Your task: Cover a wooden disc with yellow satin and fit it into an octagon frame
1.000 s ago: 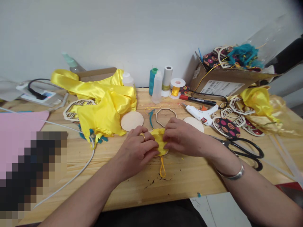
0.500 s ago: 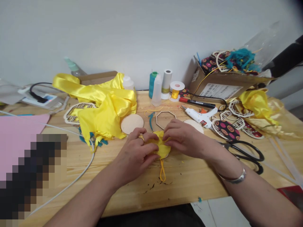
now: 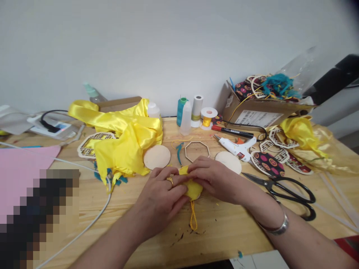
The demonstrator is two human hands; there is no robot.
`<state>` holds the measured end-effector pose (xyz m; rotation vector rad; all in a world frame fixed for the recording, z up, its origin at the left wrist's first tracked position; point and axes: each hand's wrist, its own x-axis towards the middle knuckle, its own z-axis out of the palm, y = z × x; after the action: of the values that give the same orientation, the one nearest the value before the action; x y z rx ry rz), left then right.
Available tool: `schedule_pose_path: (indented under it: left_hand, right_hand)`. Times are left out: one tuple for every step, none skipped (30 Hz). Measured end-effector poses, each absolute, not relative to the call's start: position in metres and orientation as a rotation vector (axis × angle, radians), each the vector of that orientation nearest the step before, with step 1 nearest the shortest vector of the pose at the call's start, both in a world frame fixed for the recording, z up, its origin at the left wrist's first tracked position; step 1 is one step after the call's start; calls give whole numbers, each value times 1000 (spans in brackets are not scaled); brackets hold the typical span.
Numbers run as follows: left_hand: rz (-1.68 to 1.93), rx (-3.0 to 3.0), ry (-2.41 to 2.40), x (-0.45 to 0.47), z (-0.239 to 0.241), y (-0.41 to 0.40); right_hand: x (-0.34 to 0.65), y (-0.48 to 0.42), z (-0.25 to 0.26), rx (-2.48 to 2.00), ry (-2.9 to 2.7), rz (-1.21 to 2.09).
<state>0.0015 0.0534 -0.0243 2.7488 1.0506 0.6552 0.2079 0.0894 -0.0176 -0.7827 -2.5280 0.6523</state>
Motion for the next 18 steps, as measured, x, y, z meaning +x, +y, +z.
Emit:
schedule_pose_path:
  left_hand:
    - [684, 2729, 1061, 2, -23, 53]
    - [729, 2700, 1085, 2, -23, 53]
    - [795, 2661, 1125, 1, -23, 53]
    - [875, 2616, 1179, 1, -23, 53]
    - [959, 2574, 1248, 0, -24, 54]
    - [1030, 2538, 1323, 0, -25, 56]
    - [1080, 2510, 1400, -1, -27, 57]
    - [1100, 2495, 1466, -2, -29, 58]
    - [1092, 2478, 1520, -2, -31, 59]
    - [1076, 2463, 1563, -2, -33, 60]
    - [1049, 2445, 1597, -2, -35, 60]
    - [1022, 2422, 1625, -2, -36, 61]
    - [999, 2397, 1649, -2, -37, 61]
    - [975, 2371, 1669, -1, -38, 60]
    - [953, 2344, 1686, -1, -38, 60]
    - [930, 2319, 1699, -1, -39, 60]
    - [909, 2295, 1709, -1, -38, 60]
    - [887, 2272, 1718, 0, -38, 60]
  right_hand:
    - [208, 90, -18, -780, -2537, 651]
    - [208, 90, -18, -777, -2546, 651]
    - [208, 90, -18, -778, -2553, 652]
    - [208, 90, -17, -782, -2558, 656]
    - [208, 90, -16, -787, -2561, 659]
    - [208, 90, -15, -793, -2565, 662]
    - [208, 90, -14, -797, -2569, 663]
    - [208, 89, -13, -799, -2573, 658]
    - [208, 88, -12, -798, -2574, 646]
    - [208, 88, -12, -797, -2571, 627]
    - [208, 87, -11, -793, -2564, 609]
    - [208, 86, -11, -783, -2556, 598]
    - [208, 86, -11, -768, -2550, 595]
    - [207, 85, -11, -747, -2549, 601]
    - [207, 85, -12, -721, -2557, 615]
    - [206, 85, -12, -694, -2570, 632]
    - [205, 85, -12, -671, -2587, 648]
    - [205, 85, -12, -653, -2606, 662]
